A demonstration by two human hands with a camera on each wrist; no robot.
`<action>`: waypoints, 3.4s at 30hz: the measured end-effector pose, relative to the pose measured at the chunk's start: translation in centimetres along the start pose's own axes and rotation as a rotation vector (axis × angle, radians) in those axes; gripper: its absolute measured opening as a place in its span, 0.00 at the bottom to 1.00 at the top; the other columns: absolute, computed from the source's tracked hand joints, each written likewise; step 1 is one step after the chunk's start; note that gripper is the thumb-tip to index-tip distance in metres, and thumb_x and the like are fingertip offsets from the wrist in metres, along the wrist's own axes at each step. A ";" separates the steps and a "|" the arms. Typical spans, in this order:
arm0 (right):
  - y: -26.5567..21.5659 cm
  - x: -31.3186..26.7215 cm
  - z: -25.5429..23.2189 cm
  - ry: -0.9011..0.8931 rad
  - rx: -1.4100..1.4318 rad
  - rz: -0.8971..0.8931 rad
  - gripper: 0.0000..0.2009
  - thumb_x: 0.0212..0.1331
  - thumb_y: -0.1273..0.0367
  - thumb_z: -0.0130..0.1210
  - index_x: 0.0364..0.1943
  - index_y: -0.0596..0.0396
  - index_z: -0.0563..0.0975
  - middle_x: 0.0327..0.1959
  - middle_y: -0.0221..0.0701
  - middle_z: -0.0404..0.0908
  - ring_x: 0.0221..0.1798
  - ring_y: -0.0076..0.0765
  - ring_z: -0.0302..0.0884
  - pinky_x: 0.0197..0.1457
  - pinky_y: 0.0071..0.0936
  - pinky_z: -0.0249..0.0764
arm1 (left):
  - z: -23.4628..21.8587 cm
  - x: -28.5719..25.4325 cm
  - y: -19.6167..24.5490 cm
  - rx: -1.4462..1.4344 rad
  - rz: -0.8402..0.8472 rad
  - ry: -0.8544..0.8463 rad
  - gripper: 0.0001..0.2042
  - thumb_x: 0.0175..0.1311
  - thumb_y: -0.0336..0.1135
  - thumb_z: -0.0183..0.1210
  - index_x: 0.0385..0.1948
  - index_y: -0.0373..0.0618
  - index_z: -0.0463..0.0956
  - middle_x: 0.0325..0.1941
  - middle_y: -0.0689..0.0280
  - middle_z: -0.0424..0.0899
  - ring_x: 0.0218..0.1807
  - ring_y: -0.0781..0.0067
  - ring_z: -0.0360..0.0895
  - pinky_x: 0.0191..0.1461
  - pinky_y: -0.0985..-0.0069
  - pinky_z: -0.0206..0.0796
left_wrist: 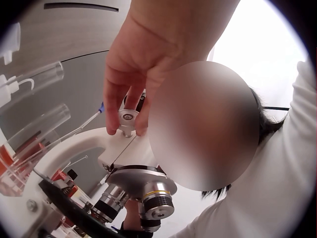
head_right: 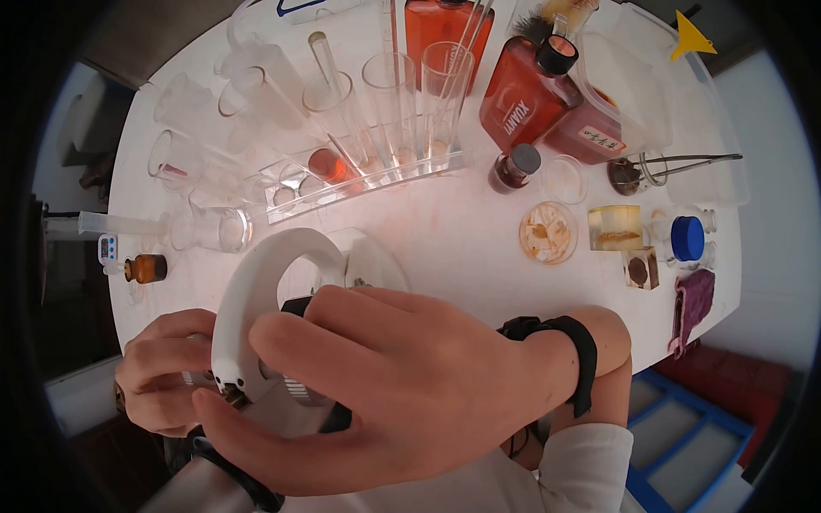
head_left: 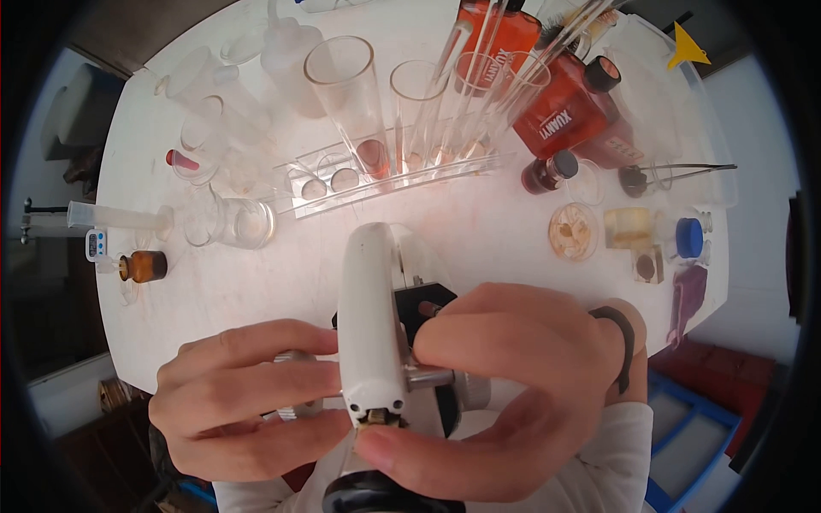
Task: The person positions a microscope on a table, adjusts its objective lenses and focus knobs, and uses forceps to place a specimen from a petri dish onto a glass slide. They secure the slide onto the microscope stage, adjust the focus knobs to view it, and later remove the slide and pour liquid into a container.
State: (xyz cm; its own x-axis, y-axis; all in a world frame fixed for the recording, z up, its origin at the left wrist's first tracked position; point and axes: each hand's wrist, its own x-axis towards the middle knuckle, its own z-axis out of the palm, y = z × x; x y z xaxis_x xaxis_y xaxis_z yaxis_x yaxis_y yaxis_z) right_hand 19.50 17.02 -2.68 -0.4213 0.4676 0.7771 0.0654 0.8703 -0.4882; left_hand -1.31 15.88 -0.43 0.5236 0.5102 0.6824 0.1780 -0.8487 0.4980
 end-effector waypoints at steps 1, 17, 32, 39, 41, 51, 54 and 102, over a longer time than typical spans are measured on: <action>0.3 -0.1 -0.2 -0.001 0.002 0.008 0.18 0.31 0.72 0.58 0.35 0.45 0.79 0.30 0.30 0.67 0.17 0.20 0.58 0.15 0.13 0.57 | 0.1 -0.1 0.1 0.009 0.002 0.012 0.06 0.34 0.22 0.61 0.18 0.40 0.77 0.31 0.56 0.76 0.25 0.60 0.78 0.27 0.76 0.76; 0.3 -0.2 0.4 0.019 -0.062 0.025 0.18 0.32 0.71 0.57 0.36 0.45 0.78 0.29 0.29 0.67 0.17 0.19 0.58 0.15 0.13 0.57 | 0.4 0.3 1.2 0.112 -0.101 0.041 0.07 0.35 0.23 0.62 0.18 0.42 0.76 0.30 0.59 0.77 0.27 0.60 0.79 0.26 0.77 0.76; 0.2 -0.1 0.5 0.026 -0.130 0.005 0.18 0.33 0.71 0.57 0.37 0.45 0.78 0.29 0.28 0.67 0.17 0.19 0.58 0.16 0.13 0.56 | 0.6 0.4 3.0 0.099 -0.401 0.026 0.14 0.32 0.21 0.63 0.25 0.40 0.72 0.34 0.51 0.79 0.29 0.60 0.81 0.23 0.77 0.74; 0.1 -0.1 0.6 0.036 -0.164 -0.003 0.19 0.33 0.71 0.57 0.37 0.45 0.77 0.28 0.28 0.67 0.17 0.19 0.58 0.16 0.13 0.56 | 0.2 -0.3 2.3 0.084 -0.400 -0.006 0.10 0.46 0.30 0.61 0.28 0.41 0.70 0.31 0.49 0.79 0.25 0.67 0.79 0.22 0.79 0.71; 0.0 -0.1 0.7 0.040 -0.175 -0.006 0.19 0.33 0.71 0.57 0.37 0.45 0.77 0.28 0.28 0.67 0.17 0.19 0.58 0.16 0.13 0.56 | 0.6 -0.6 2.0 0.070 -0.367 0.017 0.09 0.51 0.34 0.60 0.28 0.41 0.70 0.30 0.49 0.80 0.24 0.68 0.79 0.21 0.79 0.70; -0.7 -0.2 0.7 0.059 -0.236 -0.032 0.19 0.34 0.71 0.57 0.38 0.45 0.77 0.28 0.27 0.67 0.17 0.18 0.58 0.16 0.14 0.56 | 1.1 -1.1 1.4 -0.022 -0.382 0.107 0.15 0.60 0.43 0.54 0.30 0.37 0.70 0.26 0.50 0.79 0.19 0.70 0.76 0.18 0.81 0.66; -0.8 -0.2 0.8 0.063 -0.256 -0.034 0.19 0.34 0.71 0.57 0.38 0.45 0.77 0.28 0.27 0.67 0.17 0.18 0.58 0.16 0.14 0.56 | 0.7 -1.5 0.9 -0.051 -0.360 0.095 0.15 0.59 0.43 0.55 0.30 0.36 0.70 0.24 0.51 0.79 0.18 0.71 0.76 0.18 0.81 0.66; 0.0 -0.5 -2.0 -0.113 -0.209 -0.037 0.11 0.54 0.76 0.50 0.43 0.59 0.70 0.37 0.28 0.72 0.36 0.22 0.66 0.40 0.18 0.64 | 1.2 -1.3 1.9 0.686 0.119 0.120 0.19 0.40 0.19 0.63 0.40 0.33 0.72 0.38 0.58 0.78 0.41 0.70 0.76 0.48 0.77 0.65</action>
State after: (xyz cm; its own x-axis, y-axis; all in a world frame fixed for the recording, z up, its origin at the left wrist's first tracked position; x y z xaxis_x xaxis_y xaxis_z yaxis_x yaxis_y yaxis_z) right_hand 21.54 17.11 -2.27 -0.5250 0.4248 0.7375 0.2286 0.9051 -0.3586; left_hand -0.63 13.39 -1.05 0.4836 0.3868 0.7852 0.6308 -0.7759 -0.0062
